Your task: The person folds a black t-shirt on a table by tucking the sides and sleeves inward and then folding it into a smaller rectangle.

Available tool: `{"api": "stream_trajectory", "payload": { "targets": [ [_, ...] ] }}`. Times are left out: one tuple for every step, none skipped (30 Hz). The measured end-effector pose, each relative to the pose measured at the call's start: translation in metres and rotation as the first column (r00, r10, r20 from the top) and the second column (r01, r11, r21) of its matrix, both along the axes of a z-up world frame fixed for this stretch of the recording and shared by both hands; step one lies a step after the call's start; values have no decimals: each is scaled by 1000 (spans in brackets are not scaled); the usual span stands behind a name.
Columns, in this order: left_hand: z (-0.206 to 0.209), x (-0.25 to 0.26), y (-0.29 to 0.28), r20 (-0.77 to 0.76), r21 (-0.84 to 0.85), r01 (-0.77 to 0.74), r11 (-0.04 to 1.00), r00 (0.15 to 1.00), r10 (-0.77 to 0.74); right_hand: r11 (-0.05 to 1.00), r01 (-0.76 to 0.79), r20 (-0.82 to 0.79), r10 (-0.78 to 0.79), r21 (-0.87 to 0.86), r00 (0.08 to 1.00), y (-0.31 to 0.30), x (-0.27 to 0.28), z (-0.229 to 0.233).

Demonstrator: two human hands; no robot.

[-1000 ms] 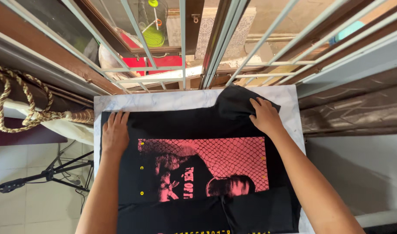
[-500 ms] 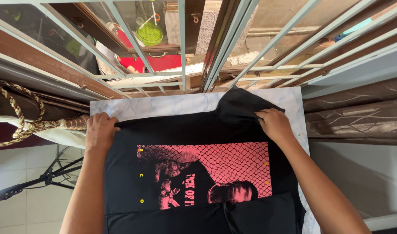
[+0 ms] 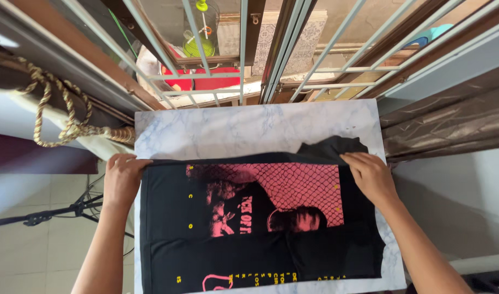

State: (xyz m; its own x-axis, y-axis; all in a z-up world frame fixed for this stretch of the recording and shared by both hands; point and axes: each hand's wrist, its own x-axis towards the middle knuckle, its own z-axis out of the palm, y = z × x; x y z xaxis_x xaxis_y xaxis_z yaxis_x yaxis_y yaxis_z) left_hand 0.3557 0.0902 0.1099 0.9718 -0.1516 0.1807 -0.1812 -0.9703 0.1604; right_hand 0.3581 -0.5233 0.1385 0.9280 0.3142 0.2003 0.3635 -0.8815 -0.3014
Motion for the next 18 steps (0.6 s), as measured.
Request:
{"api": "stream_trajectory", "payload": {
  "targets": [
    [5, -14, -1, -1, -6, 3, 1000, 1000, -3, 1000, -2, 5, 2, 1, 1000, -1, -14, 2],
    [9, -28, -2, 2, -6, 3, 1000, 1000, -3, 1000, -12, 0, 12, -6, 1000, -1, -29, 3],
    [12, -42, -2, -3, -22, 0, 1000, 1000, -1, 1000, -23, -4, 23, -14, 1000, -1, -44, 4],
    [14, -59, -4, -14, -39, -1, 999, 1000, 0, 1000, -21, -5, 21, -14, 1000, -1, -61, 3],
    [14, -73, -5, -15, -40, 1, 999, 1000, -2, 1000, -5, -7, 4, -31, 1000, -1, -78, 2],
    [13, -87, -6, -22, -28, 4, 1000, 1000, -5, 999, 9, -7, -10, -48, 1000, 0, -93, -1],
    [11, -101, -6, -28, -17, 8, 1000, 1000, -8, 999, 8, -6, -9, -49, 1000, 0, -109, -4],
    [9, -113, -6, -24, -17, 6, 1000, 1000, -7, 997, 11, -6, -12, -71, 1000, 1, -123, -8],
    [6, -126, -7, -33, -25, 14, 1000, 999, -15, 996, 14, -6, -15, -94, 1000, 1, -135, -12],
    [3, -137, -7, -44, -31, 21, 999, 999, -23, 996, 14, -4, -14, -93, 1000, 1, -147, -16],
    [-1, -146, -7, -42, -31, 21, 999, 999, -22, 992, 32, -19, -34, -123, 999, 0, -159, -21],
    [-6, -153, -8, -57, -23, 10, 1000, 998, -11, 987, 52, -32, -57, -153, 998, -1, -170, -27],
    [-10, -159, -8, -72, -15, -1, 1000, 997, 0, 987, 53, -31, -58, -152, 998, -2, -178, -34],
    [-14, -165, -8, -72, -16, 0, 1000, 997, -1, 982, 45, -34, -52, -183, 998, -4, -185, -41],
    [-19, -171, -8, -79, -7, -3, 1000, 997, 2, 976, 37, -39, -46, -214, 998, -7, -191, -47],
    [-23, -176, -8, -85, 2, -6, 1000, 996, 6, 976, 38, -37, -47, -214, 998, -9, -196, -54],
    [-28, -179, -7, -83, 1, -5, 1000, 997, 5, 970, 41, -35, -51, -241, 998, -11, -199, -59],
    [-33, -181, -7, -93, 6, -19, 1000, 995, 20, 962, 44, -34, -55, -268, 998, -11, -202, -64]
  ]
}}
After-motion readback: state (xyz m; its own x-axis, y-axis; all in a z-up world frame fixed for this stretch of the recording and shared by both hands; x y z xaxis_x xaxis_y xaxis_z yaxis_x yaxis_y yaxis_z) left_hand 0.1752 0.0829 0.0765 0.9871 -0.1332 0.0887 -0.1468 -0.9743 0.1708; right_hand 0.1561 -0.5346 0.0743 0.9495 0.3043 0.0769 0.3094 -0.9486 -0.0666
